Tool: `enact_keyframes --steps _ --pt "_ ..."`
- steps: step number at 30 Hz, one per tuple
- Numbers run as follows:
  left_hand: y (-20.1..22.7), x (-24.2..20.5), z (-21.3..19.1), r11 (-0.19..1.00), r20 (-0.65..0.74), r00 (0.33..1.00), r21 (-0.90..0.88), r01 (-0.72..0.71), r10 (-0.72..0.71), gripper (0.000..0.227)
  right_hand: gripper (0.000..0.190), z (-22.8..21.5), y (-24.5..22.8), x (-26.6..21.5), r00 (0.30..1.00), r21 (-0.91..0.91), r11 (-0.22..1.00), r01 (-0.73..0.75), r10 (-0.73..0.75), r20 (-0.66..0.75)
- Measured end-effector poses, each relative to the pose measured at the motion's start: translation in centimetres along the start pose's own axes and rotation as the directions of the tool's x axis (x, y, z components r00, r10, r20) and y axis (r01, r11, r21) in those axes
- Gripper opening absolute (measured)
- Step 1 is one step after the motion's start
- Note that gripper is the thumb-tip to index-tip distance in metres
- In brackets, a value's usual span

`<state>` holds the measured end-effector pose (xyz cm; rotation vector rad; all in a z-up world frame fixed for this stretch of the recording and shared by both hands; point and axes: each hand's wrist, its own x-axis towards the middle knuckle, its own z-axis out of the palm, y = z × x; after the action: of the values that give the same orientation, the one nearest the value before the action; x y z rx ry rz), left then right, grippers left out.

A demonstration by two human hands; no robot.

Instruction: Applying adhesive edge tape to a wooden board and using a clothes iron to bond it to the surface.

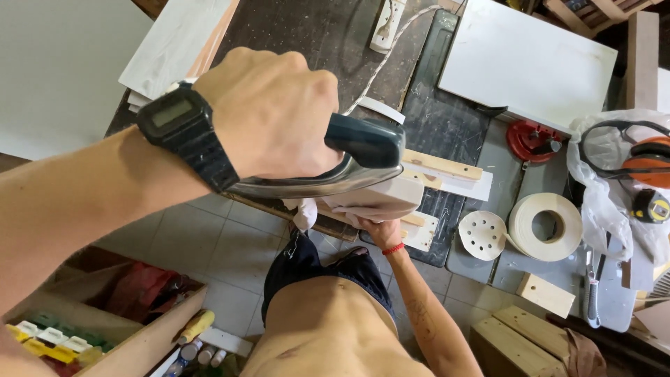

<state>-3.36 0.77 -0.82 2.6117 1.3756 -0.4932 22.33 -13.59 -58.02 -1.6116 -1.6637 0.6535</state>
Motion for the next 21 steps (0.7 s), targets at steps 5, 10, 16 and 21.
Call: enact_keyframes --steps 5,10,16,21 --pt "0.5 0.1 0.2 0.998 0.007 1.0 0.064 -0.029 0.029 0.037 0.069 -1.7 -3.4 0.4 0.999 0.038 0.999 -0.029 0.027 0.035" --pt "1.6 0.4 0.1 0.996 -0.002 0.999 0.076 -0.045 0.045 0.041 0.059 -1.4 -3.8 0.9 0.999 0.035 0.999 0.034 -0.034 -0.015" --pt "4.1 0.5 -0.5 0.996 0.022 0.997 0.044 -0.071 0.07 0.037 0.058 -0.9 -3.1 0.9 0.999 0.055 0.998 0.035 -0.037 0.025" --pt "6.2 1.3 0.0 0.994 -0.036 0.994 0.043 -0.103 0.104 0.038 0.063 -1.4 -4.3 1.6 0.999 0.058 0.998 0.01 -0.013 0.043"
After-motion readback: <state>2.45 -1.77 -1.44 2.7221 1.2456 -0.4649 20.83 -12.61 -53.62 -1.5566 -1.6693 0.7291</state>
